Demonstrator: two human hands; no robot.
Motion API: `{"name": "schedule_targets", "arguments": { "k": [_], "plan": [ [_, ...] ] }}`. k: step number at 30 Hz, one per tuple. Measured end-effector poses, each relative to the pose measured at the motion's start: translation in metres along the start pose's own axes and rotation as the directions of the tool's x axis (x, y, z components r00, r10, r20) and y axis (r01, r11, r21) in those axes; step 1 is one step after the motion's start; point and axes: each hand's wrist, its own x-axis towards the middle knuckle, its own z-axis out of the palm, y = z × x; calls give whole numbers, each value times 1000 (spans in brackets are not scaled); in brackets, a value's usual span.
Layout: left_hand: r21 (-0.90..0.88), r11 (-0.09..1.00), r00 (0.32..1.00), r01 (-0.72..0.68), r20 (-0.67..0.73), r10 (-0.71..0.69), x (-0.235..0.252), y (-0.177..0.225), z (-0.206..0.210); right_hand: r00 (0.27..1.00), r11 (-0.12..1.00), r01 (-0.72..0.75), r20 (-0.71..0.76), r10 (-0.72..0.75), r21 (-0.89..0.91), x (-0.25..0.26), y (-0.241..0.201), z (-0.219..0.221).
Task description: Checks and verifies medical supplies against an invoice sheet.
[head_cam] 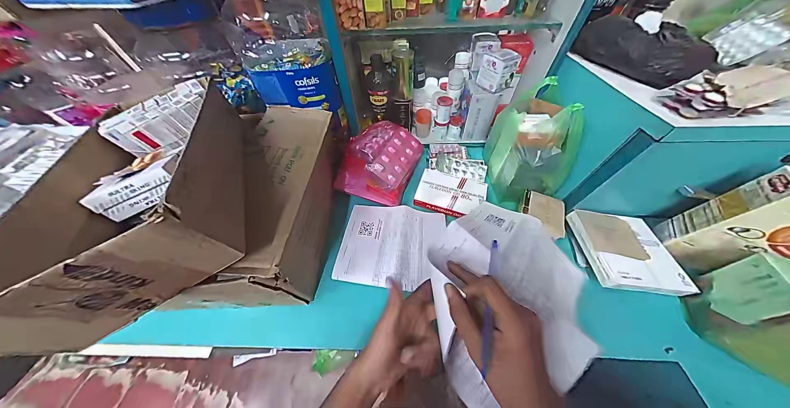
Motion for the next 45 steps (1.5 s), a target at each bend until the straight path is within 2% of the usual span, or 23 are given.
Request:
{"name": "schedule_targets", "arguments": {
  "k": [1, 2, 3, 4, 5, 7, 9, 10, 12, 14, 16, 18, 21, 22, 24, 26, 29, 32, 34, 36, 40, 45],
  "plan": [
    [113, 992, 997, -63, 57, 57, -19, -4, -11, 997, 991, -61, 44, 57, 122, -5, 11, 10],
    [261, 959, 994, -106, 0, 110, -37, -4, -13, 988, 954, -139, 108, 114, 264, -10, 19, 17],
    [410, 905, 973, -111, -139, 182, -46, -4, -8, 977, 916, -183, 168, 130, 358, -14, 26, 20],
    [534, 845, 929, -43, -289, 230, -47, -3, -4, 979, 917, -147, 189, 80, 372, -16, 35, 19],
    [595, 801, 892, 61, -393, 223, -44, 2, -4, 984, 951, -61, 181, 5, 304, -16, 41, 14],
    [681, 704, 891, 203, -426, 156, -38, 20, -16, 972, 994, 108, 210, -109, 20, -14, 52, -4],
    [761, 591, 889, 268, -432, 152, -29, 37, -31, 933, 944, 214, 339, -122, -249, -16, 69, -13],
    [785, 530, 868, 322, -468, 166, -24, 46, -38, 911, 906, 256, 398, -109, -337, -20, 79, -12],
    [830, 348, 791, 435, -537, 294, -16, 57, -47, 877, 841, 306, 477, -67, -446, -32, 92, -4],
    [850, 153, 700, 504, -506, 504, -20, 55, -48, 884, 819, 282, 467, -20, -500, -38, 92, 3],
    [863, -39, 652, 504, -351, 672, -34, 45, -39, 898, 826, 236, 440, 17, -512, -42, 86, 7],
    [875, -181, 689, 449, -209, 694, -46, 33, -20, 907, 844, 201, 421, 32, -497, -41, 84, 6],
    [926, -302, 846, 228, -35, 531, -52, 1, 5, 926, 895, 170, 378, -1, -413, -43, 91, 2],
    [935, -320, 892, 155, 7, 453, -51, -8, 9, 931, 914, 151, 366, -4, -375, -43, 93, 0],
    [929, -355, 948, 102, 17, 317, -49, -19, 11, 938, 942, 102, 346, 16, -321, -42, 91, -4],
    [918, -380, 970, 116, -22, 244, -47, -22, 11, 964, 971, 53, 267, 12, -234, -40, 89, -9],
    [915, -381, 974, 131, -48, 219, -46, -22, 14, 991, 998, -32, 133, 25, 57, -38, 88, -20],
    [923, -364, 980, 126, -60, 187, -47, -19, 15, 973, 881, -231, 104, 207, 413, -30, 81, -20],
    [918, -376, 982, 122, -58, 178, -47, -20, 15, 941, 789, -339, 174, 291, 512, -26, 78, -19],
    [916, -384, 983, 116, -52, 175, -48, -20, 15, 926, 767, -378, 191, 327, 518, -26, 77, -18],
    [913, -391, 980, 115, -41, 192, -48, -21, 16, 974, 895, -225, 112, 197, 385, -28, 79, -18],
    [902, -418, 985, 109, -42, 165, -47, -20, 18, 970, 934, -235, 127, 207, 270, -22, 74, -21]
  ]
}}
